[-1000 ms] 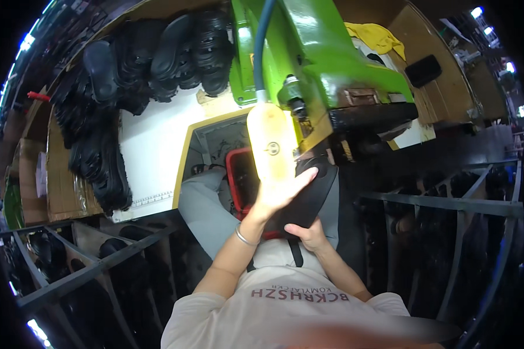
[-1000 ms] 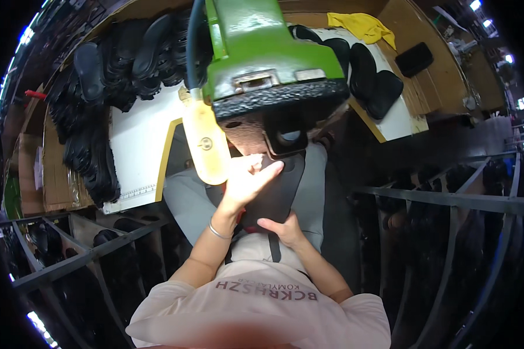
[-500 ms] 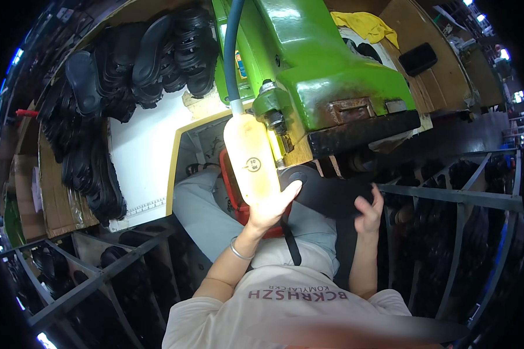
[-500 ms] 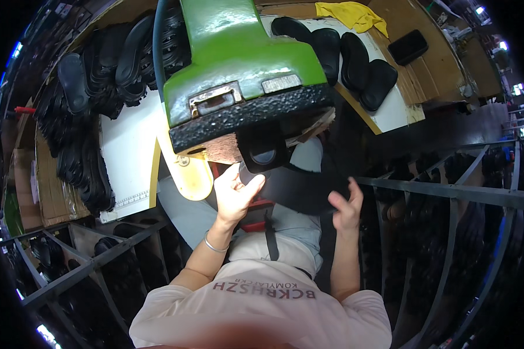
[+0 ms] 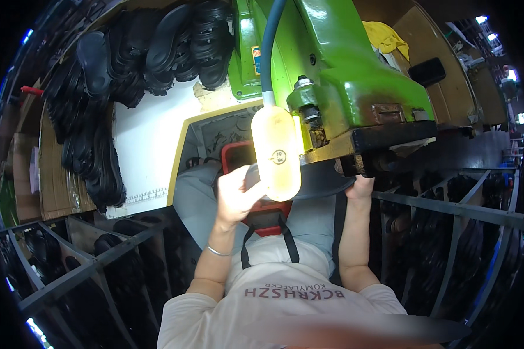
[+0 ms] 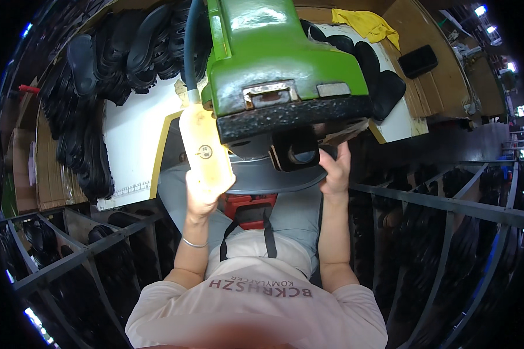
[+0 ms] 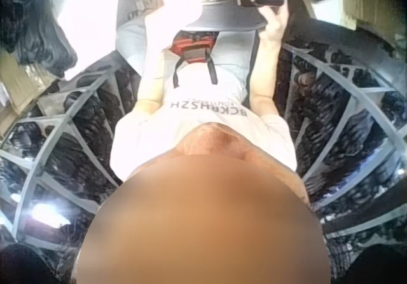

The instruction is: The worker is using an industrial trimming machine to finish the edges of shoe soles and uppers.

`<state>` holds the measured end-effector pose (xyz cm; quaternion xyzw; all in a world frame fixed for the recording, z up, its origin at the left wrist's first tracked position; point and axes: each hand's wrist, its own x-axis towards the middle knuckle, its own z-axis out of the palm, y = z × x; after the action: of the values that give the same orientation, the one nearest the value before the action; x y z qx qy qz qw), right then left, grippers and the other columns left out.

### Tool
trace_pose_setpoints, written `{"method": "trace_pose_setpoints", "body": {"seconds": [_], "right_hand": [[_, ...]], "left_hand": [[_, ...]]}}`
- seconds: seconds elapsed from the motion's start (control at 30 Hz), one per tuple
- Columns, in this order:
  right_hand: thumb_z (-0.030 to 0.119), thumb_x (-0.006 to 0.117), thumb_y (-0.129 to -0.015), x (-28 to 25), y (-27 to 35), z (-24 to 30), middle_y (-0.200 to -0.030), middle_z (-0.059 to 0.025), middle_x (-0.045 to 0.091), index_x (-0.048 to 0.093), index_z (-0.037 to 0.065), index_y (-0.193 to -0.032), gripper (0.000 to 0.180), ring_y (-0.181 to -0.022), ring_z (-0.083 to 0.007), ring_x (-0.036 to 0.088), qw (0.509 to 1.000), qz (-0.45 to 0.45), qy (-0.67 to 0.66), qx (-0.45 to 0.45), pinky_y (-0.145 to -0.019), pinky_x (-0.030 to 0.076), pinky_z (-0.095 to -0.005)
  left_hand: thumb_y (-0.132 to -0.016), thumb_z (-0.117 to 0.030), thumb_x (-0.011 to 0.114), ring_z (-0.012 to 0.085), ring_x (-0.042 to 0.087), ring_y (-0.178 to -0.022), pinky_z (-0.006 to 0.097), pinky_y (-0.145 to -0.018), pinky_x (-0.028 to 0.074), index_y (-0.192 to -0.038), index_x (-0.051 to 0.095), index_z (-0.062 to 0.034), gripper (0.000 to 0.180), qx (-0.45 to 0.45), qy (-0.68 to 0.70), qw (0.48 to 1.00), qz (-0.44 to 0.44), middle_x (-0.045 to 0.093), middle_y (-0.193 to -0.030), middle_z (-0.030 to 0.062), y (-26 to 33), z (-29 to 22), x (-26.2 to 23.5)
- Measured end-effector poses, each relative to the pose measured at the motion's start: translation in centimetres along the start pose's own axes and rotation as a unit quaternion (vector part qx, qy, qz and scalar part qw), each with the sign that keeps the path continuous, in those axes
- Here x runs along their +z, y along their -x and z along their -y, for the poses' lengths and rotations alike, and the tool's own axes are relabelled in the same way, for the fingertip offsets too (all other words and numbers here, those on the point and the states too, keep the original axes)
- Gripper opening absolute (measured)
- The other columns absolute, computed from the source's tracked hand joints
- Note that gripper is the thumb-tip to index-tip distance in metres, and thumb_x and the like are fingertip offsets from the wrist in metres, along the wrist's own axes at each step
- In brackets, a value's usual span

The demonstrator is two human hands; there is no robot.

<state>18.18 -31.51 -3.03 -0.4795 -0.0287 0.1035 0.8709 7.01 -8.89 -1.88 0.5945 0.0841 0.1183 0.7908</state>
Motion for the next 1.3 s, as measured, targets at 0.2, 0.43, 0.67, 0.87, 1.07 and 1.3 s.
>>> {"method": "trace_pose_setpoints", "body": {"seconds": [0.2, 0.43, 0.67, 0.87, 1.07, 1.3], "right_hand": [[-0.002, 0.063, -0.067, 3.3, 1.6, -1.7, -0.102, -0.0039, 0.059, 0.051, -0.001, -0.115, 0.050, -0.091, -0.0123, 0.056, 0.998, 0.024, 0.045, -0.027, -0.083, 0.044, -0.0243], [-0.004, 0.056, -0.073, -2.9, -1.2, 0.6, -0.101, -0.0089, 0.062, 0.055, -0.005, -0.110, 0.037, -0.091, -0.0167, 0.060, 0.996, -0.022, 0.041, -0.077, -0.085, 0.046, -0.0284], [-0.009, 0.050, -0.076, -4.1, -2.5, 2.0, -0.114, -0.0117, 0.056, 0.044, -0.001, -0.126, 0.051, -0.100, -0.0214, 0.058, 0.991, -0.079, -0.004, -0.110, -0.092, 0.044, -0.0324], [-0.007, 0.053, -0.078, -1.6, -0.7, -1.1, -0.117, -0.0104, 0.053, 0.041, 0.000, -0.129, 0.052, -0.106, -0.0192, 0.053, 0.997, -0.064, -0.038, -0.037, -0.094, 0.042, -0.0306], [-0.005, 0.058, -0.077, 2.9, 1.5, -2.9, -0.109, -0.0058, 0.056, 0.044, -0.001, -0.123, 0.049, -0.097, -0.0136, 0.056, 0.997, -0.018, 0.002, -0.071, -0.086, 0.045, -0.0261], [-0.004, 0.064, -0.073, 5.6, 2.8, -3.7, -0.100, -0.0046, 0.060, 0.053, 0.000, -0.113, 0.041, -0.093, -0.0127, 0.056, 0.996, 0.041, 0.067, -0.041, -0.083, 0.043, -0.0258]], "left_hand": [[-0.075, 0.006, 0.067, 0.0146, 0.062, -0.082, 0.026, -0.076, 0.050, -0.102, 0.060, 0.0097, 0.027, -0.038, -0.025, 0.998, -0.033, 0.066, -0.092, 0.0117, 1.8, 0.5, -4.1], [-0.075, 0.002, 0.071, 0.0087, 0.062, -0.075, 0.022, -0.067, 0.051, -0.102, 0.062, 0.0077, 0.029, 0.013, -0.094, 0.995, 0.013, 0.068, -0.088, 0.0083, 1.2, 0.9, 2.3], [-0.074, 0.002, 0.062, 0.0181, 0.065, -0.064, 0.029, -0.060, 0.051, -0.091, 0.064, 0.0054, 0.017, 0.099, -0.148, 0.984, 0.030, 0.068, -0.078, 0.0134, -1.1, 3.8, 5.0], [-0.078, 0.002, 0.063, 0.0113, 0.062, -0.073, 0.024, -0.066, 0.050, -0.097, 0.062, 0.0070, 0.020, 0.047, -0.037, 0.998, -0.030, 0.066, -0.085, 0.0091, -0.3, 0.9, 1.6], [-0.078, 0.002, 0.065, 0.0133, 0.061, -0.082, 0.025, -0.076, 0.049, -0.103, 0.059, 0.0090, 0.027, 0.013, 0.004, 0.999, -0.047, 0.065, -0.092, 0.0107, 1.4, 0.9, -3.0], [-0.081, -0.002, 0.067, 0.0097, 0.058, -0.083, 0.022, -0.077, 0.046, -0.100, 0.058, 0.0065, 0.023, -0.036, 0.030, 0.996, -0.079, 0.063, -0.090, 0.0055, 6.5, 3.2, -6.7]]}}
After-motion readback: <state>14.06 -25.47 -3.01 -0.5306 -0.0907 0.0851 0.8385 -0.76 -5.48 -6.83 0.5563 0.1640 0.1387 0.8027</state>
